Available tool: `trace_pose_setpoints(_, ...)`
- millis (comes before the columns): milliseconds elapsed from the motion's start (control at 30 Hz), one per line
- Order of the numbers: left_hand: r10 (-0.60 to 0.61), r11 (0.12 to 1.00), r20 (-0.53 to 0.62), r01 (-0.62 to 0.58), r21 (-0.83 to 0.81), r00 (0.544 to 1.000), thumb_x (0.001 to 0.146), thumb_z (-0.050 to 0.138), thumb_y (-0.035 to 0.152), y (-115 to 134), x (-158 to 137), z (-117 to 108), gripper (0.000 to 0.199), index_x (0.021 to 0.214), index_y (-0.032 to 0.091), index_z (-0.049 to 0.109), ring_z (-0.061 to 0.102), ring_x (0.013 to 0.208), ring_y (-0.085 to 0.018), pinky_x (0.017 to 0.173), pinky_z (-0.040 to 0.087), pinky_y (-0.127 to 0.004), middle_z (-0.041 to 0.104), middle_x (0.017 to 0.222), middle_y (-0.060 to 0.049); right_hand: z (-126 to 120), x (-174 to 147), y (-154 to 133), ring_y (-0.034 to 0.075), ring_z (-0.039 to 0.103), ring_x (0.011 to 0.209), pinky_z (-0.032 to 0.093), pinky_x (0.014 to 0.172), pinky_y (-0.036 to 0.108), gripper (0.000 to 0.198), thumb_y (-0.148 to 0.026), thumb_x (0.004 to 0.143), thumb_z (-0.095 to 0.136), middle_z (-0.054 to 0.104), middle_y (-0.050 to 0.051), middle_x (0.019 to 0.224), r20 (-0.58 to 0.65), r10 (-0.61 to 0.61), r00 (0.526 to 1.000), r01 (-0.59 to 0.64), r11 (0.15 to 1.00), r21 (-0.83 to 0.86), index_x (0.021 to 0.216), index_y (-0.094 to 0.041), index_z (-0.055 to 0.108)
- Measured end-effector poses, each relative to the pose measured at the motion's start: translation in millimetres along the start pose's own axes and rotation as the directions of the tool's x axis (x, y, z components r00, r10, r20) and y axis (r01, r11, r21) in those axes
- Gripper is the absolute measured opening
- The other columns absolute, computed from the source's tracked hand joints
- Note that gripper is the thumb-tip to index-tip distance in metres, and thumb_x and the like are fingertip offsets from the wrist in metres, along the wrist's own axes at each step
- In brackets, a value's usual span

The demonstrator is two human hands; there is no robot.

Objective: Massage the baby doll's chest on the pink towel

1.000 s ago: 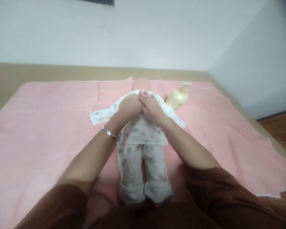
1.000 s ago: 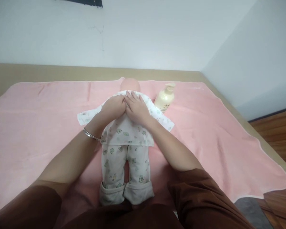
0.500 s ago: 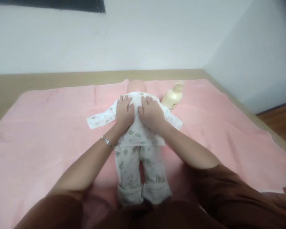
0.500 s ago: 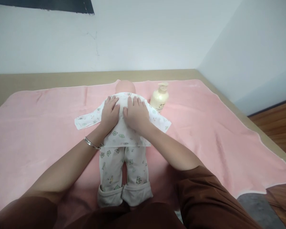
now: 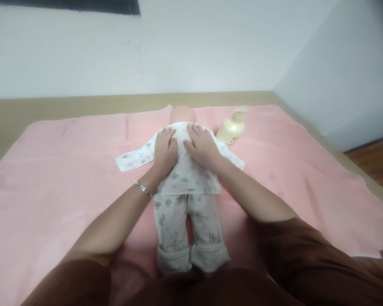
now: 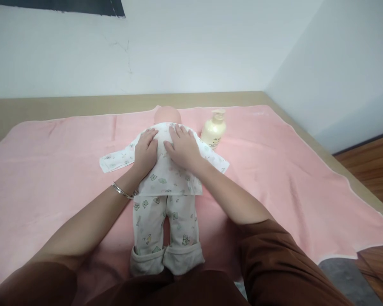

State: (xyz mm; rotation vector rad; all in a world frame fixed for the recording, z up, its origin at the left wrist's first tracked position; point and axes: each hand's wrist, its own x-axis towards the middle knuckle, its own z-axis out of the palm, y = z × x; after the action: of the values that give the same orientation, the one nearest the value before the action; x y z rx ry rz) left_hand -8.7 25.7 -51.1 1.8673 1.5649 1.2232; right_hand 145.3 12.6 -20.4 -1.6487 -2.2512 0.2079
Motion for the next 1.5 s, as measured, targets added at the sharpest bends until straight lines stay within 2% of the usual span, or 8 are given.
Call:
trace_pose_setpoints(233,-0.005,0.996,-0.076,-0.001,-0.085,0.997,0.093,0.040,0.026,0,-5,-2,0.038,0.118,0.018,0.066,0.056,0.133,-0.023,0.121,0.040,-0.045,0.066,0.135,-0.009,4,-20,-34,0.024,0.035,0.151,0.021,0.130,0.048,0.061,-0.011,0.091,0.033,0.045,0.012,0.157,0.005,-0.352,0.936,0.352,0.935,0.045,0.152,-0.008,0.041)
trace_pose_setpoints(433,-0.014,0.999,-0.040,0.012,-0.046,0.999,0.086,0.041,0.019,2,-4,-2,0.042,0.118,0.020,0.066,0.056,0.130,-0.024,0.120,0.042,-0.047,0.066,0.135,-0.007,2,11,5,0.031,0.024,0.155,0.019,0.127,0.059,0.055,-0.034,0.099,0.037,0.034,0.009,0.164,0.002,-0.172,0.985,0.170,0.978,0.118,0.151,-0.018,0.045)
trace_pose_setpoints(600,-0.029,0.998,-0.054,0.026,-0.049,0.998,0.084,0.043,0.021,2,-3,-1,0.042,0.119,0.018,0.066,0.055,0.132,-0.025,0.122,0.040,-0.046,0.065,0.137,-0.008,5,2,-21,0.038,0.028,0.152,0.021,0.124,0.061,0.061,-0.030,0.099,0.037,0.031,0.022,0.163,-0.039,0.054,0.998,-0.054,0.998,-0.010,0.154,-0.003,0.035)
trace_pose_setpoints(733,-0.065,0.988,-0.075,0.053,-0.148,0.995,0.089,0.037,0.024,3,-5,-1,0.039,0.112,0.018,0.068,0.061,0.123,-0.022,0.116,0.047,-0.041,0.069,0.129,-0.007,8,-12,-45,0.037,0.026,0.153,0.018,0.127,0.056,0.056,-0.021,0.099,0.031,0.036,0.019,0.161,-0.037,-0.119,0.992,0.116,0.990,-0.075,0.151,-0.002,0.041)
trace_pose_setpoints(867,-0.082,0.981,-0.092,0.064,-0.183,0.992,0.090,0.035,0.024,4,-5,-1,0.040,0.112,0.017,0.068,0.063,0.118,-0.022,0.113,0.048,-0.040,0.070,0.125,-0.008,4,-3,-31,0.031,0.029,0.153,0.017,0.128,0.056,0.053,-0.019,0.099,0.029,0.041,0.010,0.160,0.021,-0.247,0.969,0.248,0.969,-0.007,0.148,-0.010,0.048)
trace_pose_setpoints(1067,-0.034,0.998,-0.046,0.031,-0.061,0.998,0.089,0.039,0.024,3,-4,-1,0.042,0.122,0.017,0.064,0.055,0.132,-0.025,0.121,0.041,-0.046,0.063,0.138,-0.010,0,20,-3,0.033,0.025,0.154,0.023,0.125,0.058,0.056,-0.034,0.100,0.038,0.030,0.013,0.165,0.012,-0.079,0.997,0.078,0.996,0.052,0.151,-0.013,0.043)
trace_pose_setpoints(1267,-0.040,0.996,-0.071,0.034,-0.082,0.997,0.088,0.040,0.025,2,-5,-1,0.040,0.118,0.019,0.066,0.057,0.128,-0.025,0.119,0.043,-0.046,0.066,0.134,-0.008,5,0,-25,0.040,0.032,0.150,0.027,0.121,0.061,0.056,-0.031,0.101,0.033,0.034,0.024,0.161,-0.042,0.002,0.999,-0.004,0.999,-0.054,0.151,-0.005,0.041)
trace_pose_setpoints(1500,-0.035,0.991,-0.068,0.026,-0.133,0.997,0.089,0.034,0.021,1,-4,0,0.039,0.111,0.020,0.067,0.063,0.115,-0.022,0.109,0.051,-0.042,0.071,0.122,-0.007,3,-1,-18,0.031,0.028,0.153,0.016,0.128,0.057,0.051,-0.022,0.098,0.034,0.043,0.008,0.159,0.028,-0.316,0.948,0.316,0.949,0.006,0.145,-0.013,0.052)
